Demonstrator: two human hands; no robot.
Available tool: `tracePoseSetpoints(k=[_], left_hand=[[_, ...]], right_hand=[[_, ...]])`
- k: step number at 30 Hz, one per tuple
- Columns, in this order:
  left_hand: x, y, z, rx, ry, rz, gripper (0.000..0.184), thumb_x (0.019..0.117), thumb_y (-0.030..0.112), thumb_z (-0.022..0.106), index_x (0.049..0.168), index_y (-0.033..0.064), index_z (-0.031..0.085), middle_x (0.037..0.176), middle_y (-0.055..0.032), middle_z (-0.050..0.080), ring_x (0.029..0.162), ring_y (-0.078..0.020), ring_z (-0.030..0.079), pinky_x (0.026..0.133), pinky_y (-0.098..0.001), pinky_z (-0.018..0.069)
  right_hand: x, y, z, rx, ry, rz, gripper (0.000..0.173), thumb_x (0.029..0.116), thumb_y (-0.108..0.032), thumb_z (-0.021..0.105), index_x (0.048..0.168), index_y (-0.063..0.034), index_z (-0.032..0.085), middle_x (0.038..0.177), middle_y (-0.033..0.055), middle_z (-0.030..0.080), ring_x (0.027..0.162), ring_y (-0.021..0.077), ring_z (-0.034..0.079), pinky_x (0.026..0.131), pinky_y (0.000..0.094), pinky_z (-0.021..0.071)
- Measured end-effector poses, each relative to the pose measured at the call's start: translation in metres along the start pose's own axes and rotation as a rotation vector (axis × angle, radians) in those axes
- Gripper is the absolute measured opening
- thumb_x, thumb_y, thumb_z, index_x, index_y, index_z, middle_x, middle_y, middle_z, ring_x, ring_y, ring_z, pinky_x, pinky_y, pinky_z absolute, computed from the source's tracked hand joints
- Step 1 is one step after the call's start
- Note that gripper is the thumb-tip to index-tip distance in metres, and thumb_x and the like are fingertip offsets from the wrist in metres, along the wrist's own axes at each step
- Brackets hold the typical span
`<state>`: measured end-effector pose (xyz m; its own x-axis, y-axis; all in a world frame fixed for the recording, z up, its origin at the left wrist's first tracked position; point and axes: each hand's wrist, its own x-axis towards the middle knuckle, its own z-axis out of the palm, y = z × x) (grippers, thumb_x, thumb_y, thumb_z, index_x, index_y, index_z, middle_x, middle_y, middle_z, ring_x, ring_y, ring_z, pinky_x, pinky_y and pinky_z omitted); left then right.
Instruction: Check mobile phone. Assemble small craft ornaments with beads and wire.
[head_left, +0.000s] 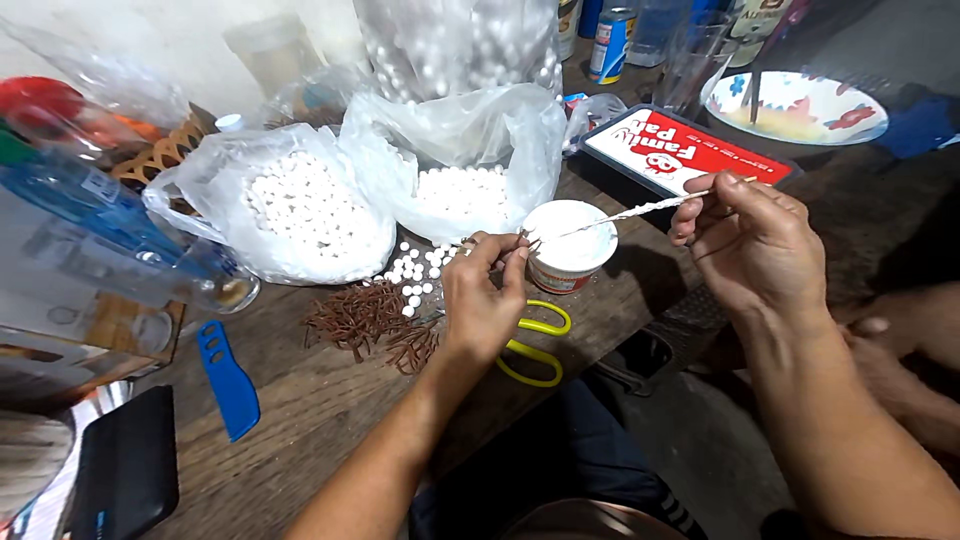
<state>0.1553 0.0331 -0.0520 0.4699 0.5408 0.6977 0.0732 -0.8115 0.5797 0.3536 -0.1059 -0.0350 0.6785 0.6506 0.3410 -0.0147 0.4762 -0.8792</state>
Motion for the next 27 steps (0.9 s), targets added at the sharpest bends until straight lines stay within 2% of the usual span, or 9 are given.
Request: tracePoseSetpoints(k=[10,17,27], left_hand=[[-0.001,-0.001,-0.001,-0.012,-0.015,-0.016,0.011,0.0927,0.003,0.065,0.096,-0.0022,0.074,0.084,-0.0069,0.068,0.076,-0.0039,0.062,0.074,-0.0172,0.0503],[-0.002,0.0,-0.003,-0.054,-0.04,-0.014,0.009,0.0911,0.002,0.068,0.096,-0.0019,0.075,0.084,-0.0062,0.073,0.073,-0.0006,0.065,0.071,-0.0161,0.0527],[-0.003,0.0,-0.002,-0.043,-0.033,0.017,0.008,0.0905,0.001,0.068,0.093,-0.0025,0.075,0.082,-0.0075,0.072,0.073,-0.002,0.065,0.071,-0.0156,0.0518]], right_hand=[[0.002,0.0,-0.002,0.191,0.053,0.141,0.044,0.1115,-0.016,0.029,0.093,-0.0092,0.068,0.075,-0.0028,0.067,0.064,0.0043,0.065,0.063,0.0171,0.0562],[0.0,-0.002,0.011,0.102,0.022,0.038,0.042,0.1102,-0.013,0.03,0.094,-0.0087,0.069,0.076,-0.0038,0.07,0.065,0.0039,0.066,0.064,0.0177,0.0579],[0.0,-0.001,0.01,0.033,0.011,-0.02,0.041,0.1095,-0.011,0.031,0.095,-0.0087,0.069,0.077,-0.0046,0.07,0.066,0.0035,0.067,0.065,0.0181,0.0588]])
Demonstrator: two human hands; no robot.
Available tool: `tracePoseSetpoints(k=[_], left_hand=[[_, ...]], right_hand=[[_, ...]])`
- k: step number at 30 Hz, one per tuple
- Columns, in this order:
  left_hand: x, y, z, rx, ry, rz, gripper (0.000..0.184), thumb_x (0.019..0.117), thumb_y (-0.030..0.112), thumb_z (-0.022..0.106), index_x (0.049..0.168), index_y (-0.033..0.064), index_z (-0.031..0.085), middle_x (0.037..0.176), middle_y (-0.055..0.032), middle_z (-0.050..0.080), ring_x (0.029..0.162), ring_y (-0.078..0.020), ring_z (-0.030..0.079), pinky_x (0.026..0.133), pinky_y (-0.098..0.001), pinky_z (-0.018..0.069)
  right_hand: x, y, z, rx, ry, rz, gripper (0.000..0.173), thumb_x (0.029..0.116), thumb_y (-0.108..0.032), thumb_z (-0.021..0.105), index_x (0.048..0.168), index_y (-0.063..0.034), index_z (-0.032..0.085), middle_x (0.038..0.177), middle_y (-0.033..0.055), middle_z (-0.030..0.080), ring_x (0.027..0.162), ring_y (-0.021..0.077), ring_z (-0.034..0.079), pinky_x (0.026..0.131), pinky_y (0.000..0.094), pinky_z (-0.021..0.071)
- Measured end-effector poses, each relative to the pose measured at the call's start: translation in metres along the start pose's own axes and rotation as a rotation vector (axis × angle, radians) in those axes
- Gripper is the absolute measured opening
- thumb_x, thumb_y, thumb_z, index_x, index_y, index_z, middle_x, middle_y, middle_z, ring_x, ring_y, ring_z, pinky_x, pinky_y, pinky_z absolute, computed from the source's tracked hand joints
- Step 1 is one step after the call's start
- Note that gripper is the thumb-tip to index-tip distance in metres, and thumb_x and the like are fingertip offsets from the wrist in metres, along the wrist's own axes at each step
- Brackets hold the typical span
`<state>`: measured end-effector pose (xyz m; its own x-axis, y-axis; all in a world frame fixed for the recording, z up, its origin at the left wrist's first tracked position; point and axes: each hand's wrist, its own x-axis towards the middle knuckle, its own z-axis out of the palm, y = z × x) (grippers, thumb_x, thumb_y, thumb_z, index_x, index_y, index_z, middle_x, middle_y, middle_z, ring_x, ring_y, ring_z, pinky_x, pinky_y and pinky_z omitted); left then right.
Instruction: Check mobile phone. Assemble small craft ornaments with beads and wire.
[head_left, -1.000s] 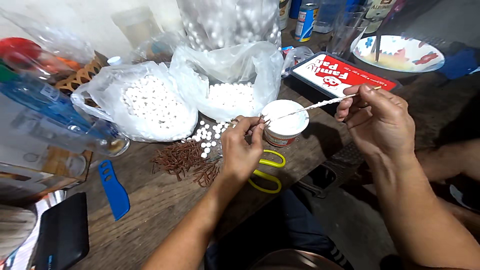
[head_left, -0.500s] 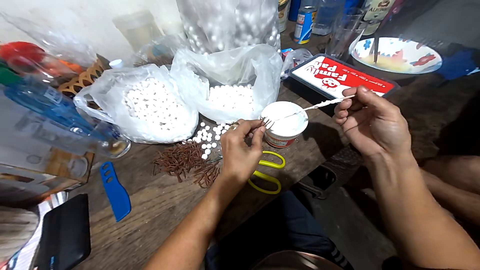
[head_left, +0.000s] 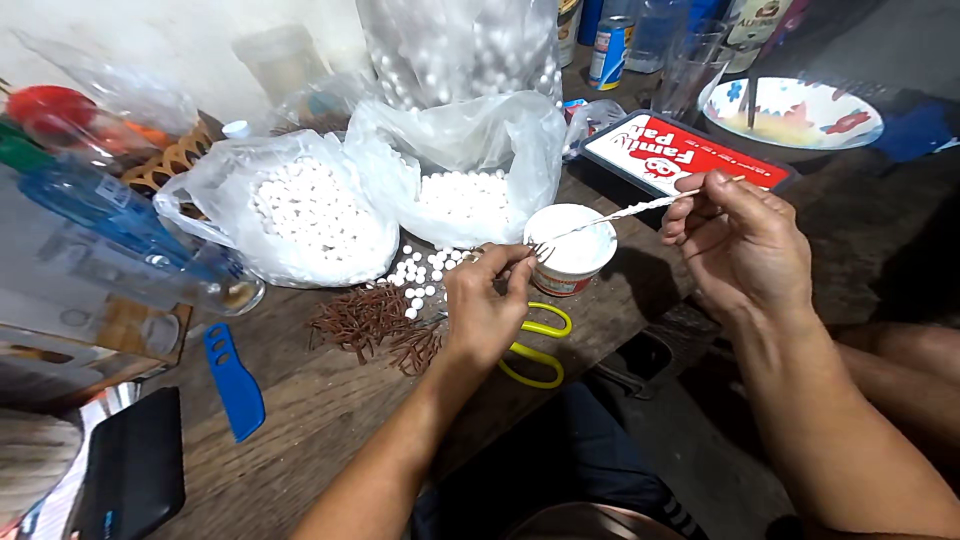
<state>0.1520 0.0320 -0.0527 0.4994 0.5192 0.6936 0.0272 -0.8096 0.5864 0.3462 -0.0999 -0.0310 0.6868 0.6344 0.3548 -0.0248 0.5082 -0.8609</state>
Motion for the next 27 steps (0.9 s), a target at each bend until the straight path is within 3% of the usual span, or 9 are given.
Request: tracePoseSetpoints(k=[21,27], left_hand=[[-0.0004,-0.0022,0.0013,0.038,0.011,0.055,0.009,0.0898,0.0,0.067,0.092,-0.0033,0.075,0.082,-0.0097,0.072,0.074,-0.0059,0.066,0.073,-0.0184,0.053],[0.001,-0.0023,-0.0009,0.055,0.026,0.018,0.009,0.0902,0.002,0.068,0.093,-0.0023,0.075,0.082,-0.0089,0.072,0.075,-0.0045,0.066,0.072,-0.0173,0.0524]], right_hand=[[0.0007,0.0001,-0.0012,-0.044,0.015,-0.018,0.039,0.1087,-0.011,0.033,0.094,-0.0097,0.069,0.076,-0.0052,0.071,0.065,0.0036,0.067,0.065,0.0188,0.0583],[-0.0011,-0.0042,-0.0043,0.038,0.003,0.07,0.043,0.1099,-0.012,0.029,0.094,-0.009,0.068,0.075,-0.0045,0.069,0.064,0.0032,0.066,0.064,0.0172,0.0574]])
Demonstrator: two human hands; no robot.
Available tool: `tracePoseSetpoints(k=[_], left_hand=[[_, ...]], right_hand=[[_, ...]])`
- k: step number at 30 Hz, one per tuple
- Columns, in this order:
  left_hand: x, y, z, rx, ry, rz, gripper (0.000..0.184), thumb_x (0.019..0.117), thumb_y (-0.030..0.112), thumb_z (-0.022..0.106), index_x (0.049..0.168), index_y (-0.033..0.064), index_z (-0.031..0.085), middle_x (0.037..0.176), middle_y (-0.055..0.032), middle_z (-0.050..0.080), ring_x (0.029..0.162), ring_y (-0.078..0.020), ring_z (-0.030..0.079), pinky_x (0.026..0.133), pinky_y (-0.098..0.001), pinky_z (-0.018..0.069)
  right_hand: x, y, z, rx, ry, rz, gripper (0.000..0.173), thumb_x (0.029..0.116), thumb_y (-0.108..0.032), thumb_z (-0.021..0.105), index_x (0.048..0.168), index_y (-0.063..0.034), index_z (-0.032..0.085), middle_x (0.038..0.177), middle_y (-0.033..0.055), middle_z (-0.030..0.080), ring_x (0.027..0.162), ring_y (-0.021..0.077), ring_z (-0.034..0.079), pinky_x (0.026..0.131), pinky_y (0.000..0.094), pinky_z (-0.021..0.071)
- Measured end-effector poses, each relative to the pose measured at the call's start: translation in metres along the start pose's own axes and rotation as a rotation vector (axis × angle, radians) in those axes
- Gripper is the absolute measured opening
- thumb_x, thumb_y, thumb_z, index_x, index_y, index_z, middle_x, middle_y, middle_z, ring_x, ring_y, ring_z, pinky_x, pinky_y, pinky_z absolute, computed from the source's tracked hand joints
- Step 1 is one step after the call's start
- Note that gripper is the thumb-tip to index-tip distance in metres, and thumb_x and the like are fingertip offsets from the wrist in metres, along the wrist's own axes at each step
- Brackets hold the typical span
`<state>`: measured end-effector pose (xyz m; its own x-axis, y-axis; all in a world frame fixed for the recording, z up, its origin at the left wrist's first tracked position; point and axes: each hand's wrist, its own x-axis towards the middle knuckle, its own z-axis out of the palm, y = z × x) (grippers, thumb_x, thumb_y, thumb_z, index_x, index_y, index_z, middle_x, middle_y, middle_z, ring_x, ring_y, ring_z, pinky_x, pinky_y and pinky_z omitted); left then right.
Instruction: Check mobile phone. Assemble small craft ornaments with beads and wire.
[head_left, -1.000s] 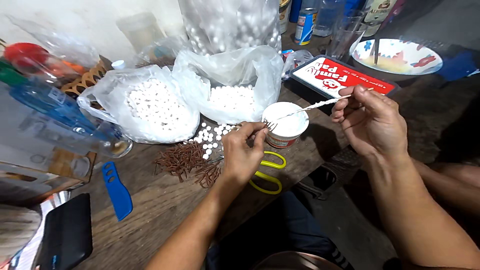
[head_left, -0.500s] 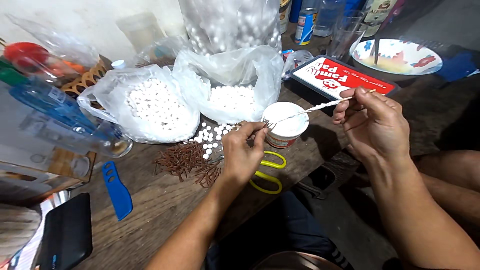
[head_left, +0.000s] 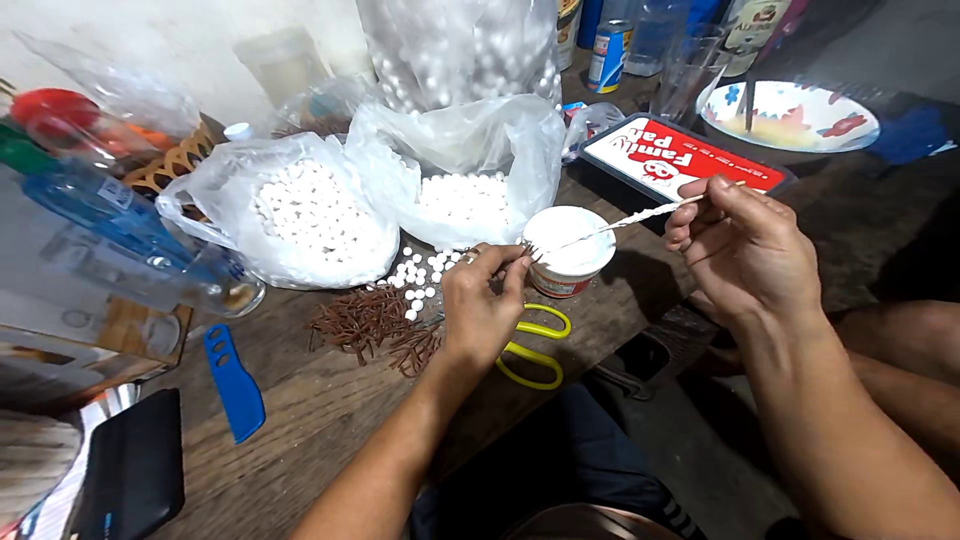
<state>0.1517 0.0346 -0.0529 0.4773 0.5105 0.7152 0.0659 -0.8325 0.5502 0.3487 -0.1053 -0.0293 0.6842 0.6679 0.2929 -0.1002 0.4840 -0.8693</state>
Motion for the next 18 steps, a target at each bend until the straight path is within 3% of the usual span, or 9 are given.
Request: tracePoseSetpoints(k=[4,8,12,15,17,18], left_hand=[[-0.001,0.0,-0.001,-0.023,0.011,-0.036,0.009,0.0906,0.002,0.068,0.094,-0.0022,0.075,0.083,-0.0076,0.071,0.075,-0.0024,0.065,0.072,-0.0162,0.0522],[-0.001,-0.002,-0.009,-0.057,0.033,-0.07,0.009,0.0906,0.001,0.068,0.095,-0.0033,0.075,0.085,-0.0078,0.073,0.076,-0.0017,0.066,0.074,-0.0167,0.0535],[-0.003,-0.013,-0.039,-0.085,0.066,-0.16,0.011,0.0941,0.005,0.068,0.1,-0.0032,0.073,0.091,-0.0055,0.072,0.079,0.0003,0.065,0.076,-0.0164,0.0542],[-0.006,-0.027,-0.067,-0.086,0.131,-0.151,0.011,0.0949,0.004,0.068,0.101,-0.0046,0.07,0.094,-0.0053,0.07,0.078,0.0009,0.064,0.072,-0.0144,0.0537],[-0.012,-0.032,-0.085,-0.078,0.165,-0.167,0.01,0.0958,0.004,0.067,0.102,-0.0036,0.069,0.091,-0.0021,0.07,0.076,0.0022,0.065,0.07,-0.014,0.0543],[-0.015,-0.033,-0.092,-0.078,0.175,-0.18,0.009,0.0962,0.003,0.067,0.103,-0.0029,0.069,0.09,-0.0005,0.07,0.074,0.0027,0.065,0.069,-0.0138,0.0547]], right_hand=[[0.004,-0.001,-0.012,0.024,0.026,0.008,0.043,0.1104,-0.015,0.029,0.094,-0.0101,0.069,0.075,-0.004,0.069,0.065,0.0041,0.065,0.064,0.0182,0.0566],[0.013,0.007,-0.01,-0.159,0.096,-0.117,0.039,0.108,-0.009,0.032,0.093,-0.0115,0.068,0.075,-0.0072,0.071,0.064,0.0033,0.067,0.064,0.0197,0.0585],[0.022,0.029,-0.002,-0.377,-0.034,-0.151,0.029,0.1052,-0.006,0.044,0.096,-0.0097,0.071,0.079,-0.0095,0.072,0.066,0.0011,0.067,0.065,0.0183,0.0586],[0.03,0.038,-0.003,-0.558,-0.116,-0.107,0.022,0.1036,-0.01,0.052,0.096,-0.0088,0.073,0.08,-0.0107,0.069,0.064,-0.003,0.06,0.062,0.0151,0.0533],[0.03,0.033,-0.013,-0.742,-0.094,-0.164,0.018,0.1026,-0.02,0.06,0.109,-0.0077,0.072,0.09,-0.008,0.068,0.068,-0.0047,0.058,0.065,0.0146,0.0508],[0.028,0.028,-0.021,-0.849,-0.07,-0.228,0.03,0.1024,-0.027,0.062,0.122,-0.0049,0.069,0.1,-0.0013,0.067,0.077,-0.0013,0.059,0.071,0.0187,0.0517]])
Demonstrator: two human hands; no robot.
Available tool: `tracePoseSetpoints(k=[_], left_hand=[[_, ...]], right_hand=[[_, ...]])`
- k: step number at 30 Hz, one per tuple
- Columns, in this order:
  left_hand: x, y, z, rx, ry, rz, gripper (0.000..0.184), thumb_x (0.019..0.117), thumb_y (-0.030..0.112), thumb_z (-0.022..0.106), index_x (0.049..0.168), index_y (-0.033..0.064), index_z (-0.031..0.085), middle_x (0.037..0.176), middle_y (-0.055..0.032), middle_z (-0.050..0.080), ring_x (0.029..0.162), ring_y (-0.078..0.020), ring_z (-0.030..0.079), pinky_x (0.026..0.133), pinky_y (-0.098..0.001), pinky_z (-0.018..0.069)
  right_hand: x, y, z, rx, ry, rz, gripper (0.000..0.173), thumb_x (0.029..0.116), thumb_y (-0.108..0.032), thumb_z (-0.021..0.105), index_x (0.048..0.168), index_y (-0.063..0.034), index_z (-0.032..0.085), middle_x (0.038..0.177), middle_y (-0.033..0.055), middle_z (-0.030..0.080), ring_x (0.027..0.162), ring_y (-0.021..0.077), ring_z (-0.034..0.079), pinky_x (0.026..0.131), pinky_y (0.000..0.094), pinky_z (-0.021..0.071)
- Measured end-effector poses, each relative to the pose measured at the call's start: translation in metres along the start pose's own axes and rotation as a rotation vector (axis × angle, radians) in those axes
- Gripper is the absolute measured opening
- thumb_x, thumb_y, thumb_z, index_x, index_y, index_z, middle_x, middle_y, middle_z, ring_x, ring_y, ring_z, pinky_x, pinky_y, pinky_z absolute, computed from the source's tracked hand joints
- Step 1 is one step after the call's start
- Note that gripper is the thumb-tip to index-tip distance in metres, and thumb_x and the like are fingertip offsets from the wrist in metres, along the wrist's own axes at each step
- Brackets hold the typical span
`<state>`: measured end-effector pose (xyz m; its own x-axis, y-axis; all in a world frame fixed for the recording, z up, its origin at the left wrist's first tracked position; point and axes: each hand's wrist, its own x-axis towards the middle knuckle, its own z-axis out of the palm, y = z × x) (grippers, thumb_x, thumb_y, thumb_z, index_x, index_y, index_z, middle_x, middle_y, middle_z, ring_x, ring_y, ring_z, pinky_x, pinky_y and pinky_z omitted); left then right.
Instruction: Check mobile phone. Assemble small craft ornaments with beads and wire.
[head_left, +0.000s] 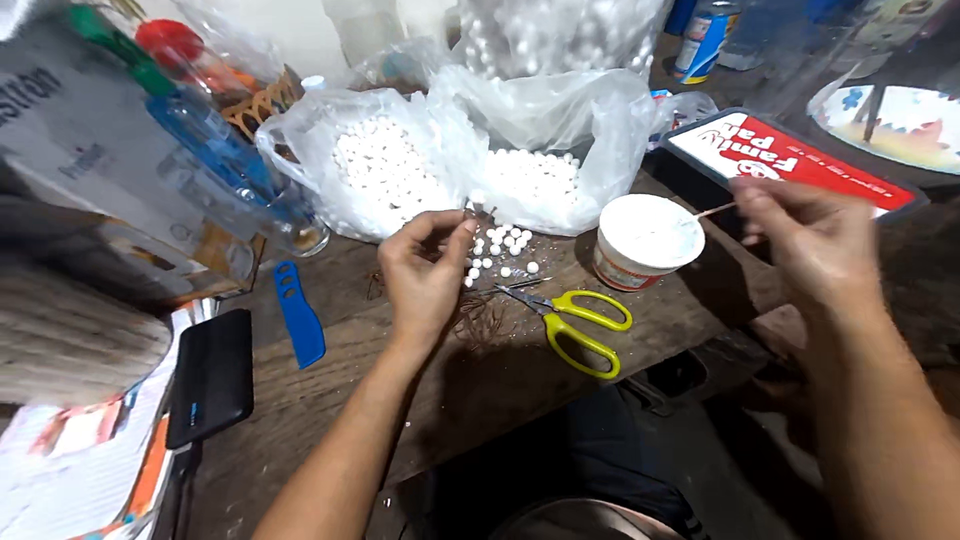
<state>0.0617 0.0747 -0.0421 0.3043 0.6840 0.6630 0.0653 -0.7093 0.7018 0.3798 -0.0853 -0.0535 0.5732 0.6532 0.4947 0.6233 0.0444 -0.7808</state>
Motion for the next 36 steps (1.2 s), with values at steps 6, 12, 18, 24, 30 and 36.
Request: tracePoseSetpoints(k=[6,12,18,24,30,36], left_hand=[[-0.012,-0.019,-0.02,-0.045,0.079,-0.016,0.007,0.0943,-0.001,0.067,0.101,-0.0017,0.068,0.084,0.006,0.068,0.07,0.0067,0.062,0.065,-0.0098,0.0524],[-0.013,-0.02,-0.021,-0.026,0.11,-0.021,0.007,0.0935,-0.002,0.065,0.1,-0.0047,0.067,0.085,0.0024,0.067,0.071,0.0068,0.06,0.066,-0.01,0.0512],[-0.018,-0.028,-0.017,0.026,0.054,-0.09,0.009,0.0946,0.001,0.066,0.102,-0.0041,0.069,0.089,-0.0049,0.069,0.07,0.0028,0.062,0.065,-0.0128,0.0522],[-0.019,-0.031,-0.016,0.002,0.052,-0.118,0.008,0.094,-0.001,0.068,0.101,-0.0039,0.069,0.086,-0.0038,0.069,0.066,0.0031,0.061,0.062,-0.0122,0.0514],[-0.019,-0.032,-0.016,-0.016,0.079,-0.179,0.005,0.0941,0.0,0.067,0.098,-0.0002,0.07,0.093,-0.0015,0.067,0.074,0.0022,0.061,0.066,-0.0126,0.0515],[-0.017,-0.031,-0.015,-0.027,0.13,-0.208,0.003,0.092,-0.001,0.069,0.094,-0.0017,0.071,0.095,-0.0039,0.067,0.078,0.0011,0.062,0.068,-0.0129,0.0515]], right_hand=[[-0.044,-0.059,0.019,0.088,0.124,-0.432,0.025,0.1029,-0.02,0.059,0.121,-0.0024,0.065,0.111,-0.0061,0.068,0.097,-0.0023,0.064,0.088,0.0203,0.0541],[-0.017,-0.096,0.133,-0.178,-0.446,-0.509,0.019,0.0977,-0.005,0.059,0.104,0.0021,0.075,0.093,0.0169,0.074,0.082,0.0263,0.072,0.078,0.0435,0.0575],[0.033,-0.094,0.205,-0.468,-0.713,-0.223,0.015,0.0969,-0.006,0.064,0.1,0.006,0.073,0.1,0.0264,0.07,0.101,0.0441,0.066,0.086,0.0603,0.0506],[0.032,-0.104,0.208,-0.589,-0.744,-0.198,0.015,0.096,-0.009,0.067,0.099,0.0042,0.072,0.101,0.0265,0.069,0.102,0.045,0.065,0.081,0.0618,0.049],[0.025,-0.114,0.205,-0.665,-0.735,-0.274,0.012,0.0957,-0.002,0.061,0.096,0.0069,0.07,0.097,0.0282,0.068,0.099,0.0479,0.066,0.077,0.0611,0.0488],[0.029,-0.106,0.196,-0.666,-0.83,-0.275,0.011,0.0946,-0.002,0.066,0.099,0.0048,0.073,0.098,0.0273,0.069,0.098,0.0476,0.066,0.078,0.0629,0.0493]])
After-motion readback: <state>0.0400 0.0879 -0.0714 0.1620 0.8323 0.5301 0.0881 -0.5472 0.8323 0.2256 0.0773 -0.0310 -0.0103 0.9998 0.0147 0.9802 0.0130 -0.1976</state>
